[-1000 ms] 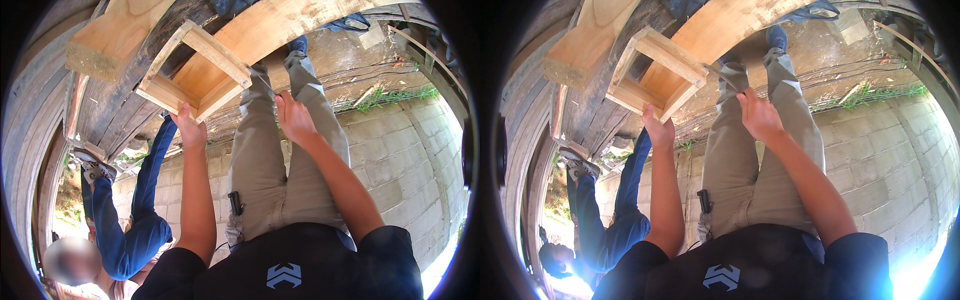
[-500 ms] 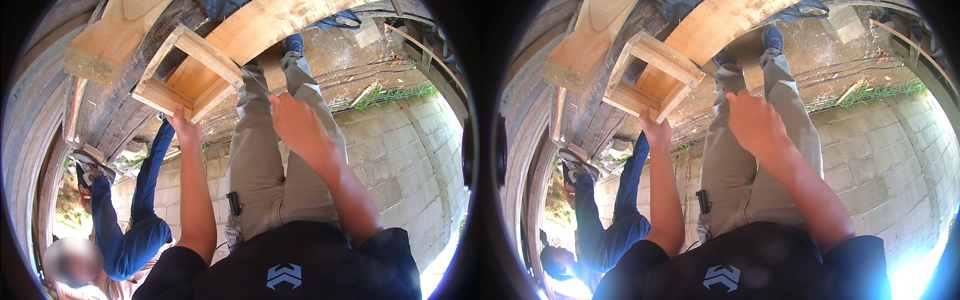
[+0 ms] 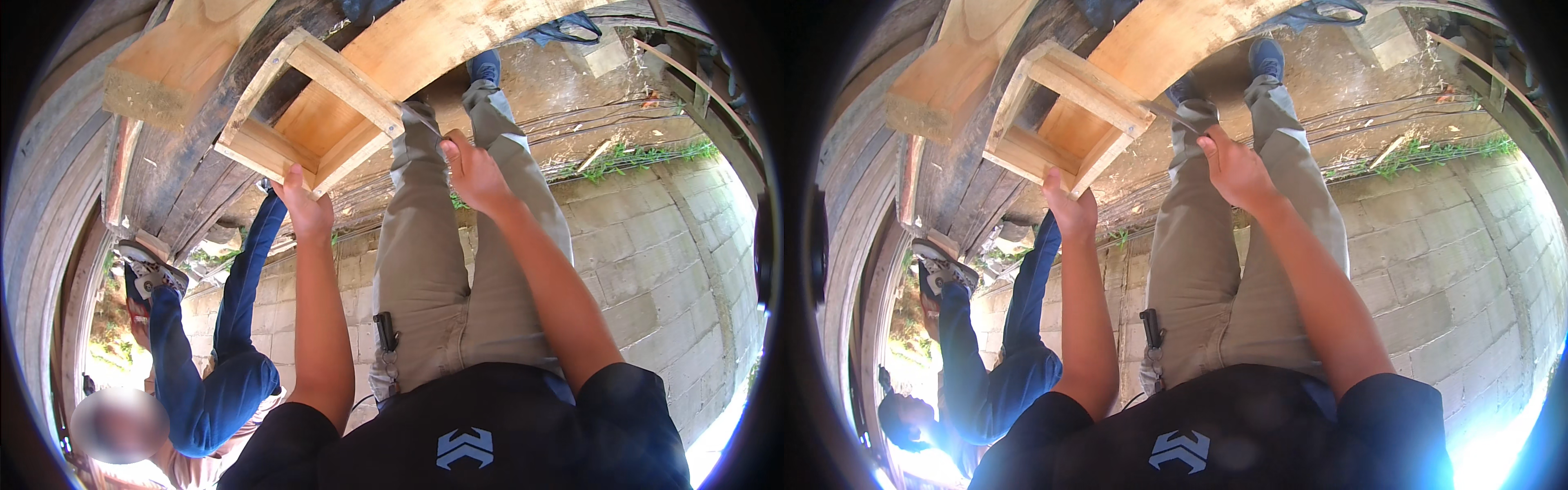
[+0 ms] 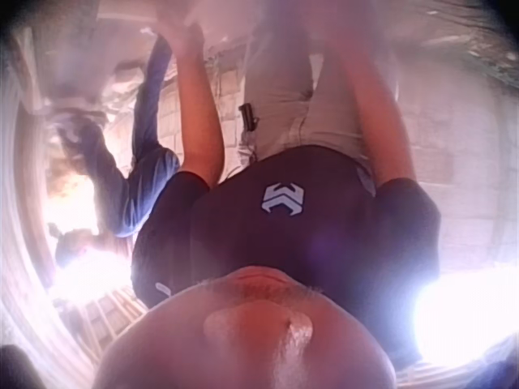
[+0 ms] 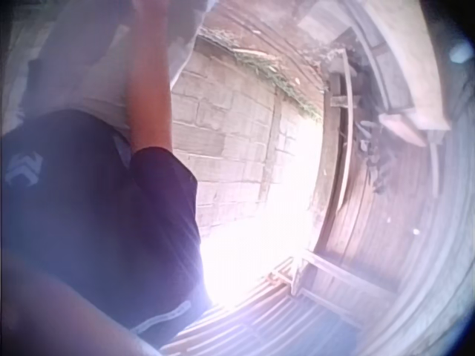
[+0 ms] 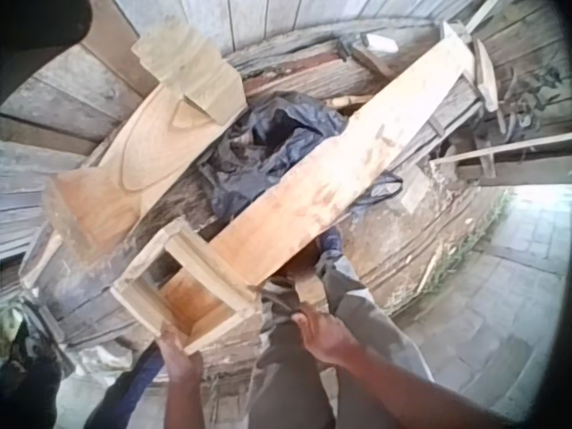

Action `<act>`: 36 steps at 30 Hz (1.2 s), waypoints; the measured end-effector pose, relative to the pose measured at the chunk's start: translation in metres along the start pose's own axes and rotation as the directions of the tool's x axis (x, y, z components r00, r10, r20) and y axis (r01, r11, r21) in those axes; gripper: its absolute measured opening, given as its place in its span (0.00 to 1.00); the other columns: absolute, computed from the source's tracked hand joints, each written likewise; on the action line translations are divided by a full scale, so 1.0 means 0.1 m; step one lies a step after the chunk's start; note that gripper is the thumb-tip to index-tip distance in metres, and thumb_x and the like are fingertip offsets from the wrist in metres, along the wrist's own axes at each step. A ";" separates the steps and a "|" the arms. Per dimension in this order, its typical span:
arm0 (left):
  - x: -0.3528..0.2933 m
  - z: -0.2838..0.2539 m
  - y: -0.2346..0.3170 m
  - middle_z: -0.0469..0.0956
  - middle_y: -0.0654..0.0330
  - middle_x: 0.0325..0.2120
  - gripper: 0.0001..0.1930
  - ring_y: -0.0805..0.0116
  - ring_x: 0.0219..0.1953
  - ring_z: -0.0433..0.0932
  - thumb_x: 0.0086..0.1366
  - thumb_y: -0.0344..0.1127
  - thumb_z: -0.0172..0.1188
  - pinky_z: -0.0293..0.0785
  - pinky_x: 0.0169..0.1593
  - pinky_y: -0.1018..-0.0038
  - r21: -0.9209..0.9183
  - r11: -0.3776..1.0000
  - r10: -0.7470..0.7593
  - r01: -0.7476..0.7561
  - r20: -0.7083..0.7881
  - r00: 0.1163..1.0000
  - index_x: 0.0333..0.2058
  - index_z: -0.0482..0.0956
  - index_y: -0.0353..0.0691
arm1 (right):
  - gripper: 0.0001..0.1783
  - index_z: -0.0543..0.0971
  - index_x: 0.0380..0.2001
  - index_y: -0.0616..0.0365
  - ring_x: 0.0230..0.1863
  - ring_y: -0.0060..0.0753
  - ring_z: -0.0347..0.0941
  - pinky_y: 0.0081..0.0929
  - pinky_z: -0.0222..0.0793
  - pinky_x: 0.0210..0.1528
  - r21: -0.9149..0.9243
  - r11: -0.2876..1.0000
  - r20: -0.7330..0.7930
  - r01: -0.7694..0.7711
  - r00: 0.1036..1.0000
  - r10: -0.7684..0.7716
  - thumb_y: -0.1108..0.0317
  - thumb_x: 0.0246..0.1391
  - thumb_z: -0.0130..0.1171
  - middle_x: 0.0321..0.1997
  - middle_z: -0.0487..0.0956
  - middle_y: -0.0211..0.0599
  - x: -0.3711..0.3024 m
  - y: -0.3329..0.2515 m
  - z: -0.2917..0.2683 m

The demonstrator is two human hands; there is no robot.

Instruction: The person uses a knife to carve and shape a small wooden frame and a long wooden plank. They repeatedly pare the edges and surfaces of the wood pieces while standing in a workshop.

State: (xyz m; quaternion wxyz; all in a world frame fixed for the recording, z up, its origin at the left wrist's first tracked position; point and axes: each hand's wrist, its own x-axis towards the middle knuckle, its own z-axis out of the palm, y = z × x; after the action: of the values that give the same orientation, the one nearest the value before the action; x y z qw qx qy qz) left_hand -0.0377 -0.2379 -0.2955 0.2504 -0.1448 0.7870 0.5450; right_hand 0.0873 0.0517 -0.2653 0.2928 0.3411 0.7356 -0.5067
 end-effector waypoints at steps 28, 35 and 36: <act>-0.01 -0.04 0.15 0.68 0.55 0.56 0.23 0.58 0.60 0.69 0.69 0.41 0.53 0.67 0.61 0.62 0.419 0.862 0.286 -0.287 0.068 0.956 0.59 0.63 0.42 | 0.19 0.73 0.35 0.58 0.28 0.25 0.68 0.27 0.65 0.33 0.298 0.872 0.259 -0.389 0.912 0.318 0.54 0.71 0.43 0.25 0.70 0.31 -0.51 -0.57 -1.38; -0.04 0.27 0.88 0.69 0.58 0.51 0.25 0.62 0.55 0.70 0.62 0.43 0.55 0.69 0.54 0.65 -0.391 0.877 -0.322 0.279 -0.047 0.945 0.57 0.67 0.46 | 0.29 0.72 0.32 0.53 0.23 0.13 0.57 0.18 0.54 0.26 0.438 0.811 0.157 -0.387 0.922 0.355 0.38 0.70 0.40 0.21 0.62 0.22 -0.50 -0.35 -1.53; -0.05 0.29 0.93 0.68 0.59 0.51 0.25 0.64 0.54 0.70 0.61 0.41 0.54 0.69 0.52 0.68 -0.379 0.883 -0.314 0.278 -0.035 0.949 0.58 0.67 0.46 | 0.29 0.71 0.32 0.53 0.23 0.13 0.57 0.18 0.53 0.25 0.457 0.799 0.138 -0.391 0.918 0.371 0.38 0.70 0.40 0.21 0.62 0.22 -0.49 -0.34 -1.48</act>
State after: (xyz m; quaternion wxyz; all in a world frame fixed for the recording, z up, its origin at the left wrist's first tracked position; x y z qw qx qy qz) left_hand -0.0726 -0.1773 -0.2280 0.2610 -0.3334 0.6500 0.6310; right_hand 0.0761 0.1732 -0.1621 0.3111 0.5325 0.4985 -0.6092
